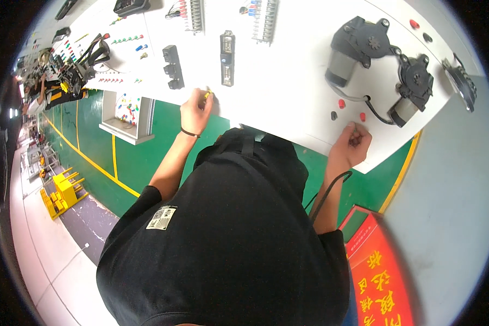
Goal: Assemble electrical components and small mechanical parts on a training workbench.
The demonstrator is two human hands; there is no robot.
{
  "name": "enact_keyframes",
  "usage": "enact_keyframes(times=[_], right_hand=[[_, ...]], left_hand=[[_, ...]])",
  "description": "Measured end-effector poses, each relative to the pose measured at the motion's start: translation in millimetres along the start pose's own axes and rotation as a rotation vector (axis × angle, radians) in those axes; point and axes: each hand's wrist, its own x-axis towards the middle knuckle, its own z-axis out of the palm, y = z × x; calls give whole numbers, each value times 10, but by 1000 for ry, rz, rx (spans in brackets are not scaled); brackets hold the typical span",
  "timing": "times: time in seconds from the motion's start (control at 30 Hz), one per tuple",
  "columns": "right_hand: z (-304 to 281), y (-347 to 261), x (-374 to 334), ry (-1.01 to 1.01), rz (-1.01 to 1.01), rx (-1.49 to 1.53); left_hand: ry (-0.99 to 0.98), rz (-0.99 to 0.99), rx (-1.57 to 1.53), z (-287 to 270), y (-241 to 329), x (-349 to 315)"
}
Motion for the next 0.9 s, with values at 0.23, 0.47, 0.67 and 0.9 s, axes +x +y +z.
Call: enact_keyframes(times=[0.23,0.47,0.67,0.9], right_hand=[[59,-15,-22,28,-19,-42],[79,-26,-30,44,-47,-32],[89,7,-22,45,-57,23],[119,43,-22,52,-77,15]], left_hand=[[71,-92,-117,-53,174,0],[51,-51,-31,1,6,-38],[8,-52,-177,-61,143,-9],[-2,-187,-67,34,-19,-44]])
